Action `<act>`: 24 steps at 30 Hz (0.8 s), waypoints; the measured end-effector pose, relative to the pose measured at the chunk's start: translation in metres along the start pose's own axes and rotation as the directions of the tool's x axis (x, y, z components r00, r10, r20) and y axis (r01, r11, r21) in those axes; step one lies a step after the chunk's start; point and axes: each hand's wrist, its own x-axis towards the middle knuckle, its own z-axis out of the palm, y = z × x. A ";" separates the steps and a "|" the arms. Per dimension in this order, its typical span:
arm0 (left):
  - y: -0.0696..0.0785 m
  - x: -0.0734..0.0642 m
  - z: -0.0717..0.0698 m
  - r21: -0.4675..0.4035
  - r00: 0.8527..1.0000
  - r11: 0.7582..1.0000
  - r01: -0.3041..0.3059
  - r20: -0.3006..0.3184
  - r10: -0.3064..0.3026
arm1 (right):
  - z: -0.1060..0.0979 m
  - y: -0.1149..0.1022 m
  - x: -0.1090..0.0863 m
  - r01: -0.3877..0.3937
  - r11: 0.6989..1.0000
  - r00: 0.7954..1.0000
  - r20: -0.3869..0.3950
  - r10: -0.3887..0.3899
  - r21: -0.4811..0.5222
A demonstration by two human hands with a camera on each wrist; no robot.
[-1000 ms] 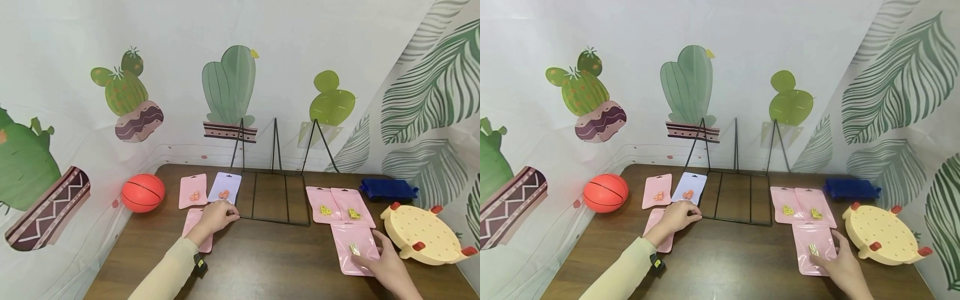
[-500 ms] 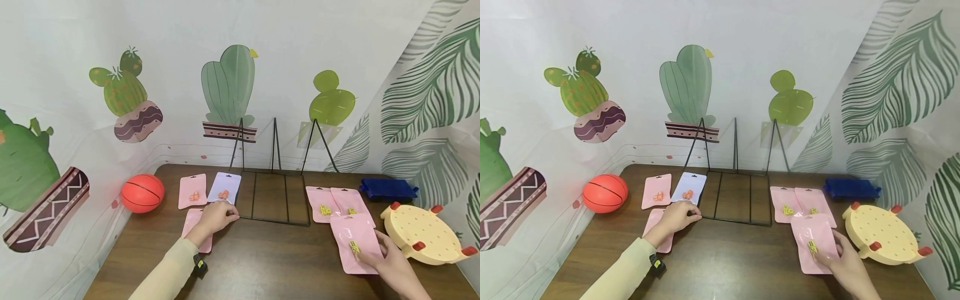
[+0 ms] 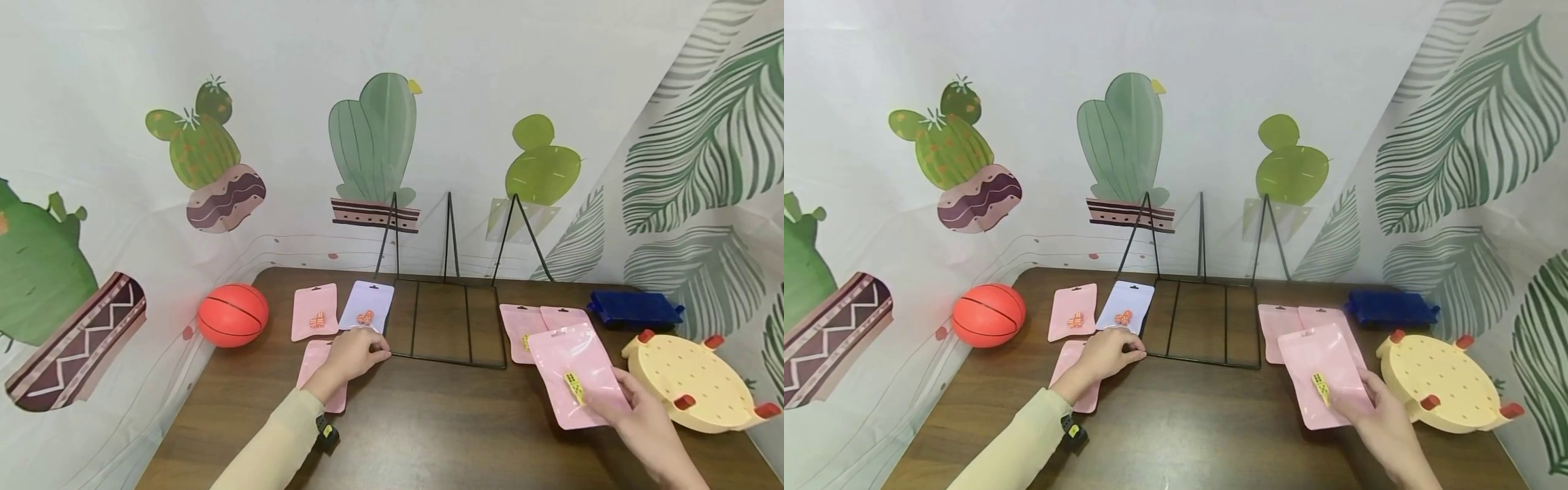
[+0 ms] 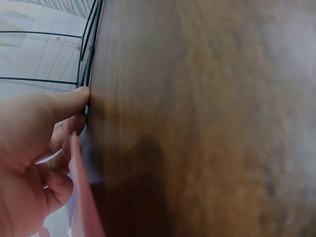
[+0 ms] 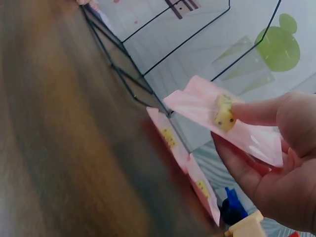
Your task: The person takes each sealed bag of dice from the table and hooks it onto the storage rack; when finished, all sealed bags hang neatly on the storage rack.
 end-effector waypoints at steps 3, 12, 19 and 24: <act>-0.001 0.000 0.000 0.006 1.000 1.000 0.002 0.003 -0.002 | 0.003 -0.008 0.001 0.051 0.995 0.998 -0.025 -0.049 0.082; -0.002 0.000 0.001 0.009 1.000 1.000 0.003 0.003 -0.003 | 0.010 -0.039 0.002 0.162 0.933 0.984 -0.119 -0.130 0.322; -0.001 0.000 0.000 -0.007 1.000 1.000 0.004 0.006 -0.004 | 0.016 -0.064 -0.002 0.267 0.827 0.963 -0.163 -0.214 0.495; -0.001 0.000 0.000 -0.003 1.000 1.000 0.008 0.006 -0.008 | 0.020 -0.082 -0.004 0.334 0.771 0.943 -0.197 -0.270 0.541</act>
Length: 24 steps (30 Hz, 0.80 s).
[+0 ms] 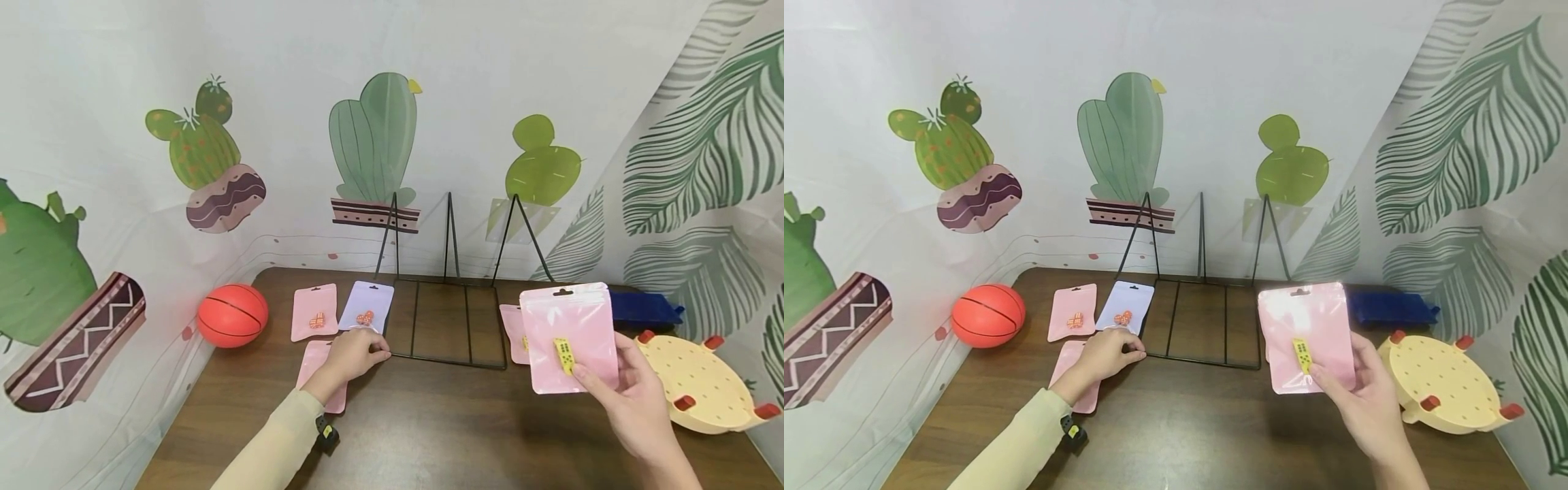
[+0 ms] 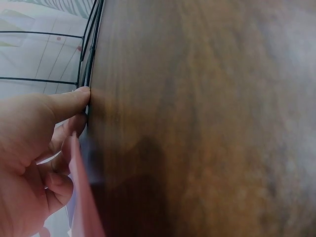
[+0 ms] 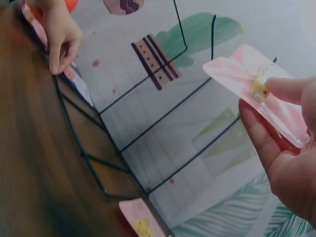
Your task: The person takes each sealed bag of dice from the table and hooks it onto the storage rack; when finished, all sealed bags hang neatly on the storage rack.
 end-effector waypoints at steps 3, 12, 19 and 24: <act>0.000 0.000 0.000 -0.001 1.000 1.000 0.002 0.000 -0.002 | 0.006 -0.004 0.003 0.039 0.999 0.999 0.010 -0.039 0.033; -0.001 0.000 0.001 -0.012 1.000 1.000 -0.003 -0.003 0.003 | 0.017 -0.003 0.010 0.087 0.986 0.996 0.009 -0.090 0.142; 0.000 0.000 0.000 -0.017 1.000 1.000 -0.001 -0.002 0.001 | 0.022 0.001 0.013 0.075 0.984 0.997 -0.014 -0.074 0.162; 0.000 0.000 0.000 -0.021 1.000 1.000 0.006 0.001 -0.006 | 0.025 0.002 0.016 0.042 0.992 0.998 -0.060 -0.035 0.120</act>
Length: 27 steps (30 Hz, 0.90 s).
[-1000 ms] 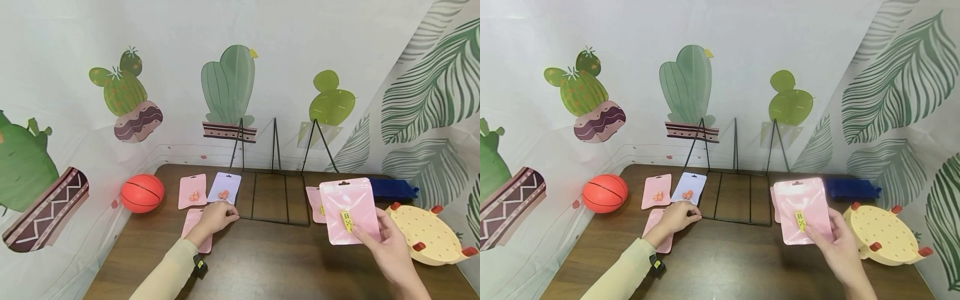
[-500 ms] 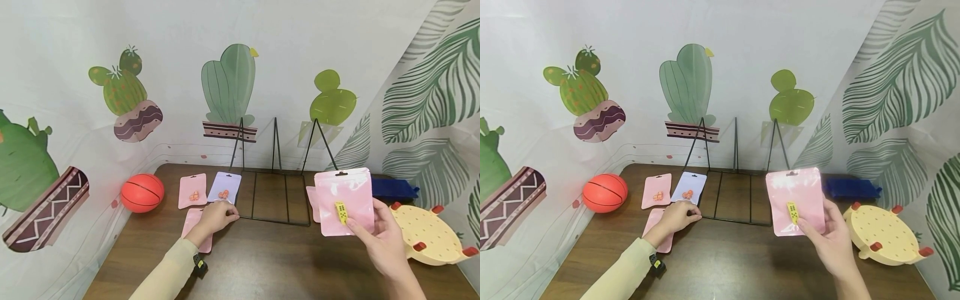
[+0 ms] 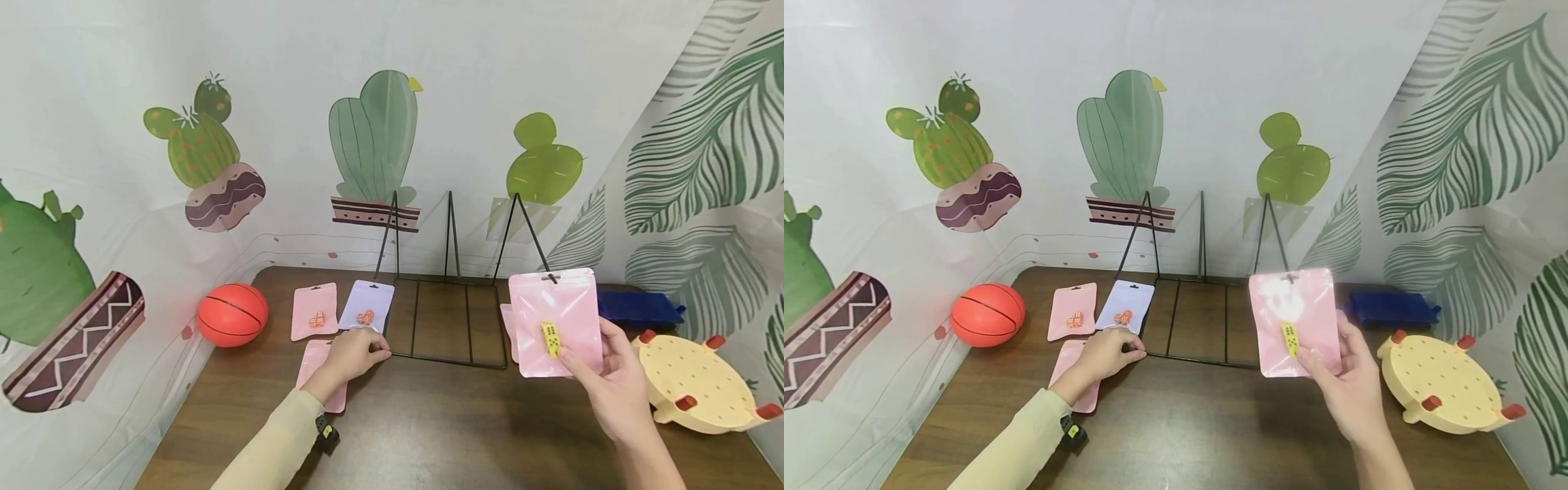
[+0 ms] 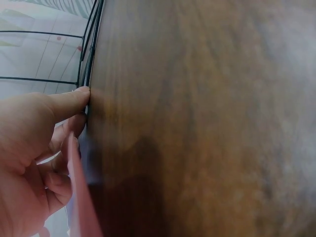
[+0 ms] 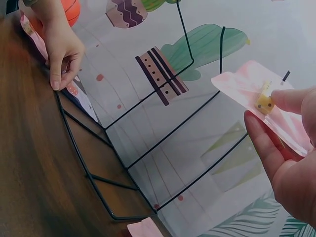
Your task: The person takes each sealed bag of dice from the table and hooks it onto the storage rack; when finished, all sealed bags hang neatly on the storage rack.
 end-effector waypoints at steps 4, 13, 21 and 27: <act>0.000 0.000 0.000 -0.001 1.000 1.000 0.005 0.003 -0.005 | 0.003 0.001 0.005 -0.030 0.999 0.999 -0.036 0.029 -0.044; -0.002 0.000 0.003 0.008 1.000 1.000 0.009 0.003 -0.009 | 0.007 0.013 0.024 -0.108 0.990 0.993 -0.055 0.104 -0.086; -0.003 0.001 0.003 0.003 1.000 1.000 0.008 0.004 -0.008 | 0.018 0.022 0.047 -0.137 0.989 0.989 -0.061 0.134 -0.058; -0.002 0.001 0.002 0.003 1.000 1.000 0.014 0.006 -0.014 | 0.029 0.027 0.070 -0.175 0.983 0.980 -0.104 0.170 -0.046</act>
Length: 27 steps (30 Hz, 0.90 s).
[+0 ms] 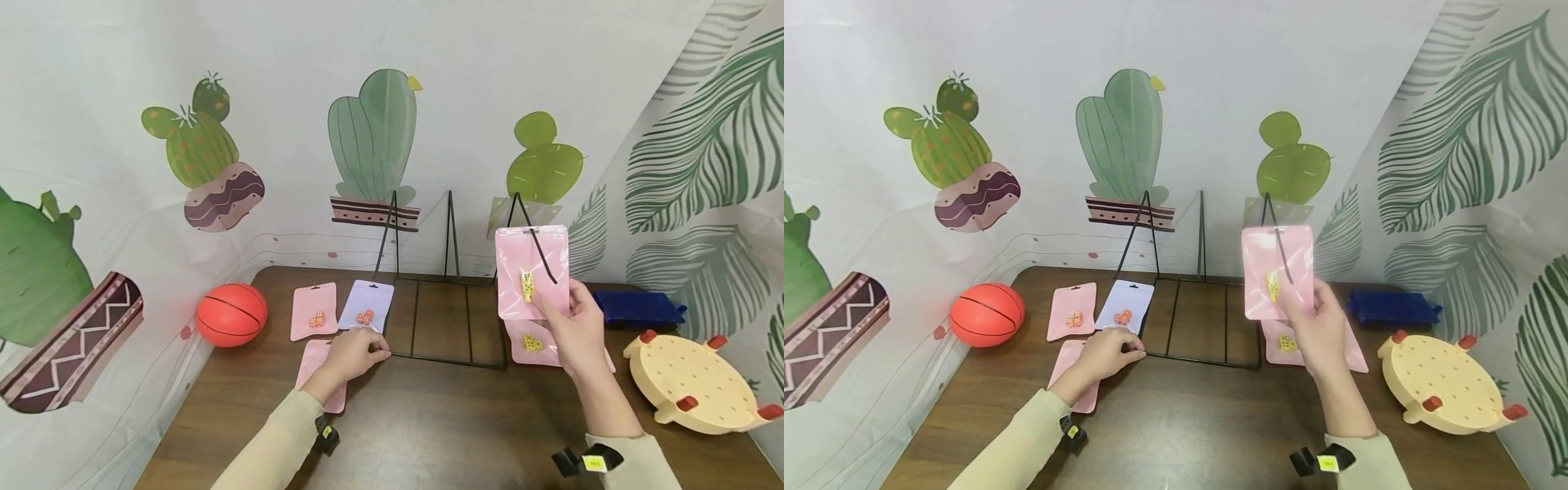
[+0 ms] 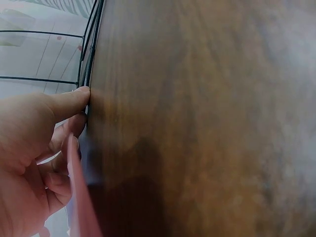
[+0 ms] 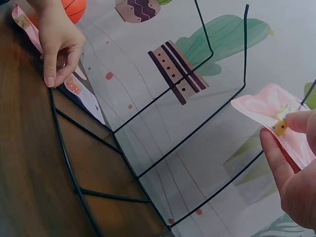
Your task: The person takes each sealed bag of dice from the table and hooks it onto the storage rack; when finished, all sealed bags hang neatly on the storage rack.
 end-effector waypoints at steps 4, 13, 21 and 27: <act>0.000 0.000 -0.001 -0.001 1.000 1.000 -0.001 -0.001 0.001 | 0.008 0.002 0.016 -0.014 1.000 1.000 -0.020 0.013 -0.016; 0.001 -0.001 -0.002 -0.011 1.000 1.000 -0.003 0.005 0.003 | 0.020 0.008 0.051 0.003 1.000 0.999 -0.051 -0.004 -0.004; 0.002 -0.001 -0.002 -0.009 1.000 1.000 -0.006 0.003 0.006 | 0.020 0.016 0.064 0.002 1.000 0.999 -0.043 -0.003 -0.019; 0.002 -0.002 -0.002 -0.006 1.000 1.000 -0.001 0.001 0.001 | 0.010 0.029 0.068 -0.003 1.000 0.999 -0.039 0.002 -0.028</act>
